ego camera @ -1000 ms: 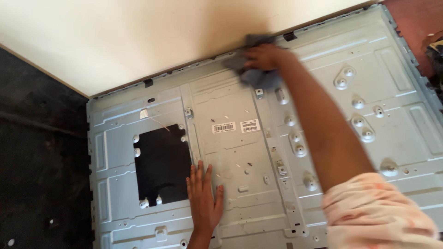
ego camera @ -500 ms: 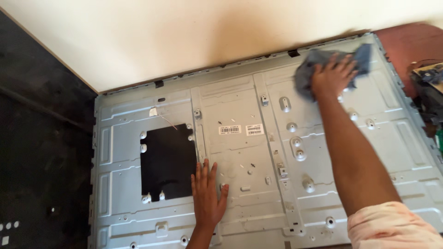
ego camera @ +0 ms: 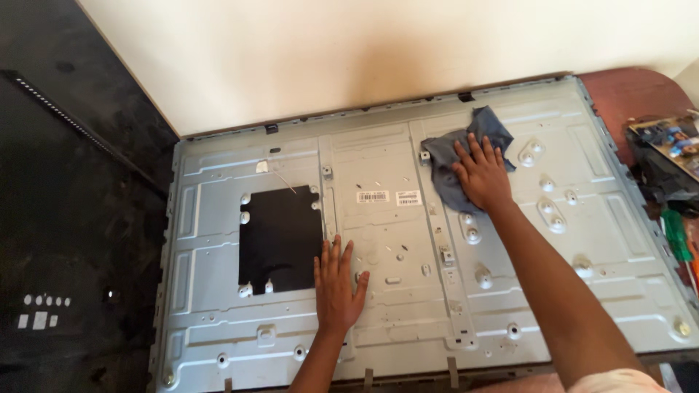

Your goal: The person cleans the back panel of a disassembled television using a small brush and a cloth. They then place a ribbon cable and two circuit boards onto the cleaned panel.

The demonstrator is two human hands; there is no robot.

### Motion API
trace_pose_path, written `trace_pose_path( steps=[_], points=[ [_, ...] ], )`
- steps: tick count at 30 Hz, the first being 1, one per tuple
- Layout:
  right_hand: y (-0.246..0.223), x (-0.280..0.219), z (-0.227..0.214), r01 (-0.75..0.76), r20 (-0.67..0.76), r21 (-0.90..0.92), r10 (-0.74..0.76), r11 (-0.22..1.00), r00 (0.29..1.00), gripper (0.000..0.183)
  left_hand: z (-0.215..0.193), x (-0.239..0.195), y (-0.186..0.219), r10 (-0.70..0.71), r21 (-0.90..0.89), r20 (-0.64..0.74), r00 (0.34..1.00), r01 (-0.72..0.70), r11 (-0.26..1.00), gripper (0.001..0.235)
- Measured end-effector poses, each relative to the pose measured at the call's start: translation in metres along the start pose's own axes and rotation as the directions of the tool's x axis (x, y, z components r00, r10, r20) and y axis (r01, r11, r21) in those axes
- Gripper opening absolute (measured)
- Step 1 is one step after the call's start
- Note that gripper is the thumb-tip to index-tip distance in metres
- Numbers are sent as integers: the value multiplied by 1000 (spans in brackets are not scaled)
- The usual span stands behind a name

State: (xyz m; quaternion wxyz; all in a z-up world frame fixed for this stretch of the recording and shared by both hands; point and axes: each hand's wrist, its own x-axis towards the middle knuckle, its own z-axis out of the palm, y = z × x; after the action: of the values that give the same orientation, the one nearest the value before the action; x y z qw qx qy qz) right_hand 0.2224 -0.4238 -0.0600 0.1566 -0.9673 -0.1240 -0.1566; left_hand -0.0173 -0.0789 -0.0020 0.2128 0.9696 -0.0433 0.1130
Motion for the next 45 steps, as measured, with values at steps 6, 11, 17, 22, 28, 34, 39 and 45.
trace_pose_path(
  steps=[6,11,17,22,28,34,39,45],
  points=[
    [-15,-73,-28,88,37,-63,-85,994,996,66,1,-1,-1,11,-5,-10,1000,-11,1000,66],
    [-53,-138,-46,-20,-4,0,20,1000,1000,64,-1,0,1,-7,-16,7,1000,8,1000,67],
    [-96,-127,-40,-338,39,18,337,941,941,73,-2,0,2,-9,-13,16,1000,9,1000,66],
    [-84,-73,-22,-314,-98,126,327,941,940,54,-2,0,1,3,-21,-2,1000,-3,1000,65],
    [-47,-42,-23,-50,-160,228,89,972,983,58,-4,0,4,1,-40,-15,1000,-1,999,65],
    [-41,-71,-26,-122,-105,-12,121,992,987,54,-2,0,3,-34,1,36,999,34,999,68],
    [-29,-128,-43,-111,-70,71,116,991,991,54,0,0,0,-36,-9,22,999,36,999,68],
    [-27,-201,-87,-148,-21,22,149,989,989,71,5,-1,-5,-10,-1,-5,1000,10,1000,68]
  ],
)
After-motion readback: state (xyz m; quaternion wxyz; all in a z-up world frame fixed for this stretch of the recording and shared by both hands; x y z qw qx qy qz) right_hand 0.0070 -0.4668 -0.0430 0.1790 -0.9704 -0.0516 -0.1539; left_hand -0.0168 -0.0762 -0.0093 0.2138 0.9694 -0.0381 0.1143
